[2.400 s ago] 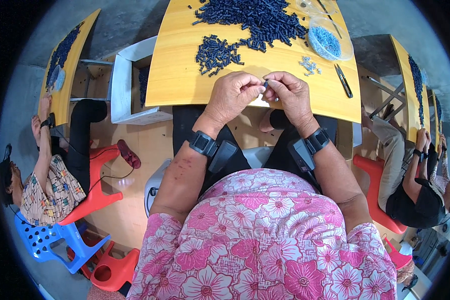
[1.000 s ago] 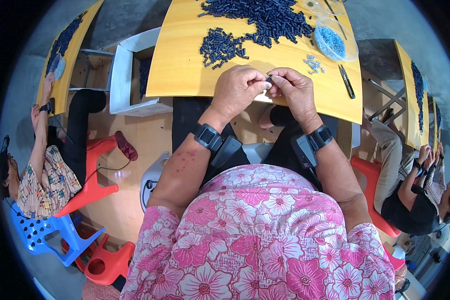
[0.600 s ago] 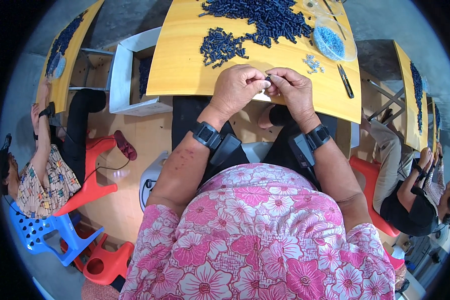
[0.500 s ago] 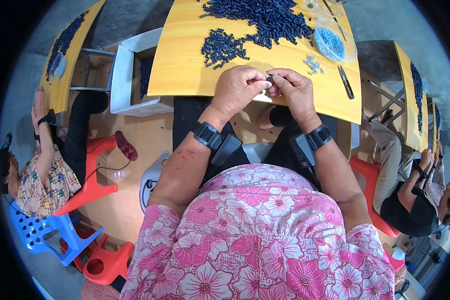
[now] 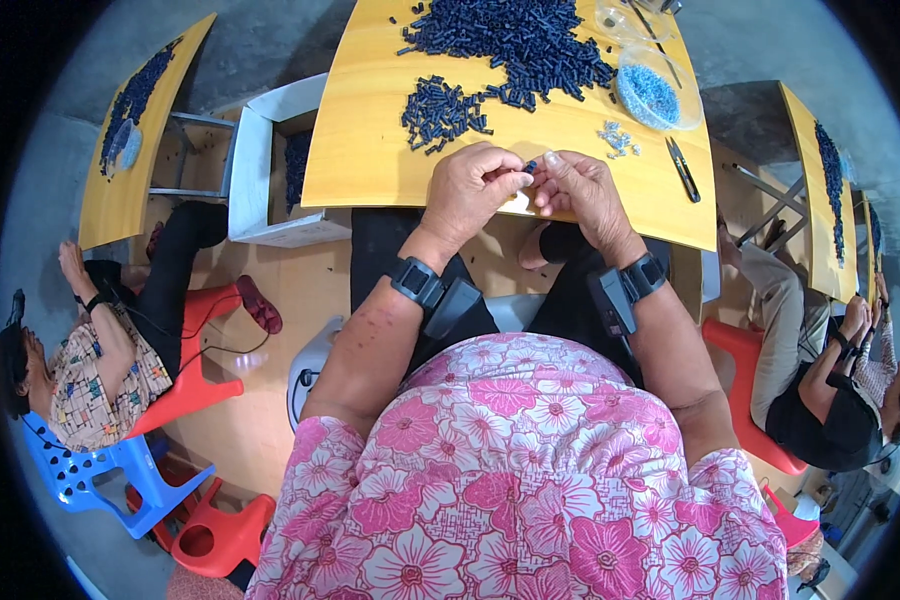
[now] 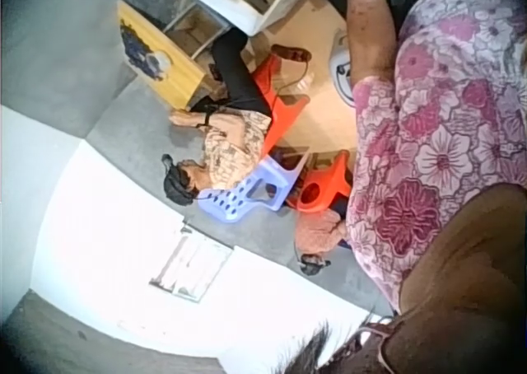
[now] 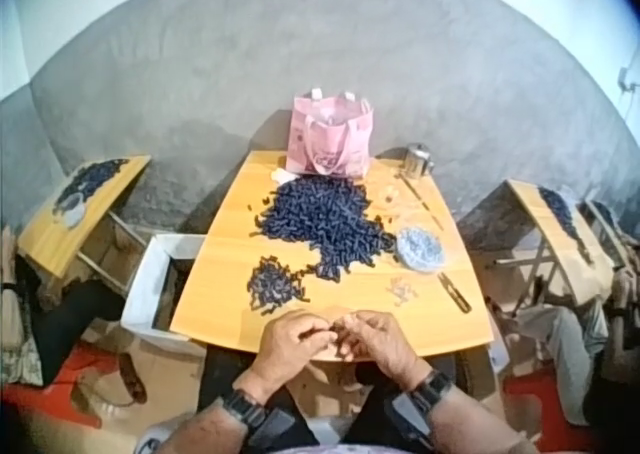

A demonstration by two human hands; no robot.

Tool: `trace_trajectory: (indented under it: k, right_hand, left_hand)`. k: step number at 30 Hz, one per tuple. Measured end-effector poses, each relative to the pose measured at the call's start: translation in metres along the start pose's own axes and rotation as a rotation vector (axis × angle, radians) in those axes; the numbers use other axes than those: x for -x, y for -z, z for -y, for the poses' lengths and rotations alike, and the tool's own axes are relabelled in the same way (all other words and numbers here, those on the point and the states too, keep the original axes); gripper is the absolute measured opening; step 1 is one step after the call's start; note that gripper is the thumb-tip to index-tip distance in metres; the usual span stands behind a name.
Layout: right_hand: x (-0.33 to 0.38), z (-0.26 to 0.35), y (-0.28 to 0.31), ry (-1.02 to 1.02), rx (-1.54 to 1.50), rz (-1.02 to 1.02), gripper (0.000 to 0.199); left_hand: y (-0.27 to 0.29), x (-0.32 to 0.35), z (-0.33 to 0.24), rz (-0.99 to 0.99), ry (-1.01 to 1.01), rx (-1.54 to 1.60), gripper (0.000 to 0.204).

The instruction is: Manually sorting small plastic components and assembling them at a workstation.

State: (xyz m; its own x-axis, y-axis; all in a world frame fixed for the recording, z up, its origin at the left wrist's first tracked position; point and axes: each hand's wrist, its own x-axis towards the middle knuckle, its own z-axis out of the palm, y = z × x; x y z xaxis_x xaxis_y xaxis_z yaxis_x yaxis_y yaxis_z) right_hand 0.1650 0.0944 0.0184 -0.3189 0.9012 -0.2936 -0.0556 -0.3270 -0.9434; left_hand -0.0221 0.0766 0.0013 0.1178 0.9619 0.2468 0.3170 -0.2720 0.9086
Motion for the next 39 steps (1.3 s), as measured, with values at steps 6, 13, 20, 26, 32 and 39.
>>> trace_trajectory:
  k: [6,13,20,26,32,39]
  right_hand:
    - [0.006,-0.001,-0.005,-0.077,0.080,0.069,0.036]
    - [0.013,0.001,-0.007,-0.157,0.013,0.136,0.035]
    - [0.020,-0.002,-0.006,-0.254,0.051,0.163,0.035]
    - [0.030,0.005,-0.015,-0.284,-0.041,0.178,0.039]
    - [0.038,0.009,-0.018,-0.303,-0.033,0.209,0.038]
    - [0.045,0.011,-0.019,-0.287,-0.121,0.241,0.034]
  left_hand:
    - [-0.003,0.008,0.001,-0.027,-0.002,0.020,0.006]
    - [-0.011,0.022,-0.010,-0.130,0.051,0.146,0.009]
    - [-0.003,0.031,-0.023,-0.047,0.113,0.130,0.009]
    - [0.003,0.037,-0.031,0.010,0.195,0.157,0.007]
    - [0.009,0.039,-0.036,0.077,0.194,0.051,0.008]
    - [0.014,0.045,-0.055,0.021,0.095,-0.054,0.012]
